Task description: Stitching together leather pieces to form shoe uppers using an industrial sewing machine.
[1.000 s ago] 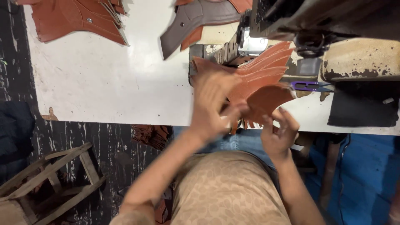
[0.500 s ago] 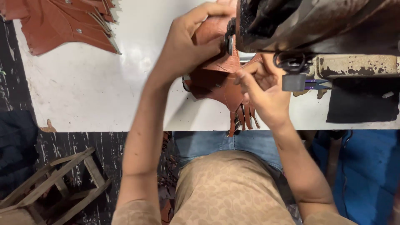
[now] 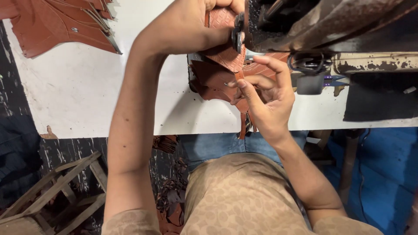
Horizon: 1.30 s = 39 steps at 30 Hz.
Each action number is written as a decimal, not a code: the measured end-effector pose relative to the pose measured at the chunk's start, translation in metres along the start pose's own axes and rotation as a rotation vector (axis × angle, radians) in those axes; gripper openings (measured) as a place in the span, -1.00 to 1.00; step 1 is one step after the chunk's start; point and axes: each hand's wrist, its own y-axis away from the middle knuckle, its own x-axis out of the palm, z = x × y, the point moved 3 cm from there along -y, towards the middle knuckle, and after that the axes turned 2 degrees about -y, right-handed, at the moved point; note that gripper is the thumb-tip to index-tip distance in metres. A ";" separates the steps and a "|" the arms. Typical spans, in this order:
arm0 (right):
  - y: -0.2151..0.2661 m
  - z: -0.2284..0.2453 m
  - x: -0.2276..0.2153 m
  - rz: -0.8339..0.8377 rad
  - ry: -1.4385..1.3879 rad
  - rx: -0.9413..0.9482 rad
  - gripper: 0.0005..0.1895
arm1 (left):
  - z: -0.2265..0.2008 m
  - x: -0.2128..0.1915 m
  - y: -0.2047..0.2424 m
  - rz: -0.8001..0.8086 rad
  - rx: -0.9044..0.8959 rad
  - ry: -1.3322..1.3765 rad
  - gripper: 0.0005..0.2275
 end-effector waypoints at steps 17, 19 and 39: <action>-0.011 0.016 -0.002 0.055 0.083 -0.063 -0.70 | 0.022 -0.002 -0.006 -0.052 -0.261 0.102 -0.84; -0.013 0.027 -0.002 0.079 0.349 -0.178 -0.71 | 0.024 -0.001 0.000 -0.110 -0.192 0.301 -0.87; -0.024 0.069 0.002 0.126 1.213 -0.431 -0.51 | 0.024 0.036 0.050 -0.443 -0.049 0.258 -0.90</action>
